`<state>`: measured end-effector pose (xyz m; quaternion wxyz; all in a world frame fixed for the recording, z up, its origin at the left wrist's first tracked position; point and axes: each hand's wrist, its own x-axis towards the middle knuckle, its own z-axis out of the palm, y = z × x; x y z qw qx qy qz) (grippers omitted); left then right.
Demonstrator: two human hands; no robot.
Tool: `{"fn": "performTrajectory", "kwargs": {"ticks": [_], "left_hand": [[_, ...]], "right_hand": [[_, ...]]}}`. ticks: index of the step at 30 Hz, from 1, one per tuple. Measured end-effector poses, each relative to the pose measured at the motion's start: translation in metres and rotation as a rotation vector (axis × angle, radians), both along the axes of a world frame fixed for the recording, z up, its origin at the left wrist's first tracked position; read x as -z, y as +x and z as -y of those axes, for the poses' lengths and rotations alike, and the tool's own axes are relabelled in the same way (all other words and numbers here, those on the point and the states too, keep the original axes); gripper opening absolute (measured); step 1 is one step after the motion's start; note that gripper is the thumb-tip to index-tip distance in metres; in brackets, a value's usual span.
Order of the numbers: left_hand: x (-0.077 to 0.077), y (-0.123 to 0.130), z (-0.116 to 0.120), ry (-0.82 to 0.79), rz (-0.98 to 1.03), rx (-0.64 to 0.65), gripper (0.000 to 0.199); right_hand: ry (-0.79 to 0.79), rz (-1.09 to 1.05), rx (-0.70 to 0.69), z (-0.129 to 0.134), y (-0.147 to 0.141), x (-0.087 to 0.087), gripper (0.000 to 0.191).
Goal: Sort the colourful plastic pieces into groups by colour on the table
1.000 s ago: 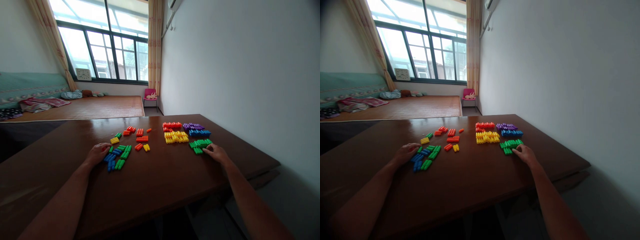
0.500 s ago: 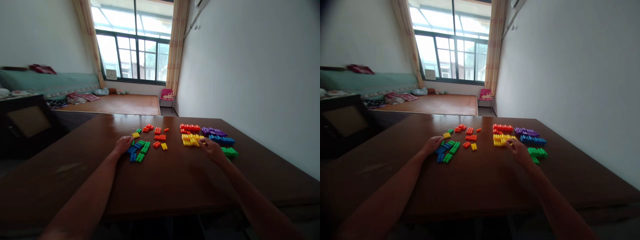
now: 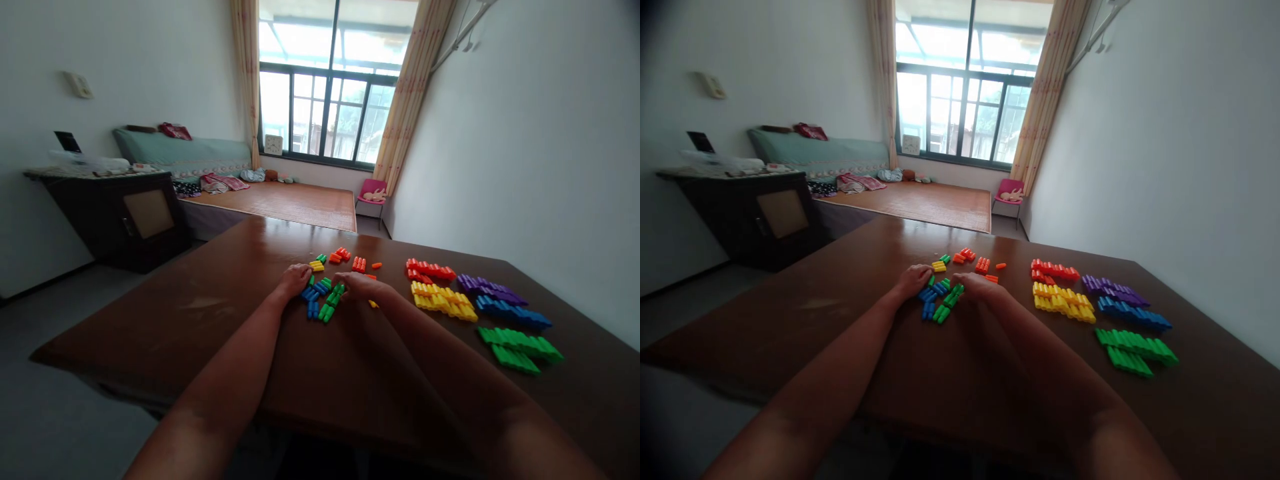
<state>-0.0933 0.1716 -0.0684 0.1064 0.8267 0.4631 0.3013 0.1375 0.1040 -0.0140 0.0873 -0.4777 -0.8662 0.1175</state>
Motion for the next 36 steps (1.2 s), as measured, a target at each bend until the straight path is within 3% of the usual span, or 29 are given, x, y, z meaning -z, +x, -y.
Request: {"fn": "performTrajectory", "kwargs": {"ticks": [3, 6, 9, 12, 15, 18, 22, 25, 30, 36], "left_hand": [[-0.001, 0.0, -0.001, -0.005, 0.014, 0.002, 0.031], [-0.005, 0.0, -0.002, 0.009, 0.052, 0.014, 0.03], [-0.011, -0.002, 0.001, 0.034, 0.083, 0.013, 0.033], [-0.017, -0.005, 0.004, 0.052, 0.07, 0.019, 0.038], [-0.023, -0.003, 0.003, 0.062, 0.04, 0.026, 0.04], [-0.034, 0.012, 0.007, 0.062, -0.027, 0.076, 0.04], [-0.058, 0.052, 0.03, 0.108, -0.154, 0.208, 0.039], [-0.073, 0.083, 0.051, 0.116, -0.228, 0.334, 0.038], [-0.073, 0.102, 0.066, 0.073, -0.249, 0.391, 0.037], [-0.06, 0.069, 0.064, 0.027, -0.188, 0.245, 0.037]], "right_hand": [[0.006, 0.028, 0.055, -0.004, -0.001, 0.005, 0.031], [0.144, -0.043, 0.043, 0.009, 0.003, 0.002, 0.035], [0.287, -0.194, 0.074, 0.039, 0.015, -0.007, 0.037], [0.302, -0.301, 0.187, 0.081, 0.044, -0.013, 0.031], [0.232, -0.405, 0.361, 0.13, 0.099, -0.013, 0.032], [0.196, -0.468, 0.558, 0.186, 0.174, -0.009, 0.035], [0.221, -0.398, 0.803, 0.259, 0.272, -0.002, 0.036], [0.209, -0.296, 0.88, 0.295, 0.314, 0.009, 0.036], [0.219, -0.264, 0.862, 0.307, 0.324, 0.028, 0.033], [0.357, -0.288, 0.817, 0.296, 0.324, 0.053, 0.024]]}}
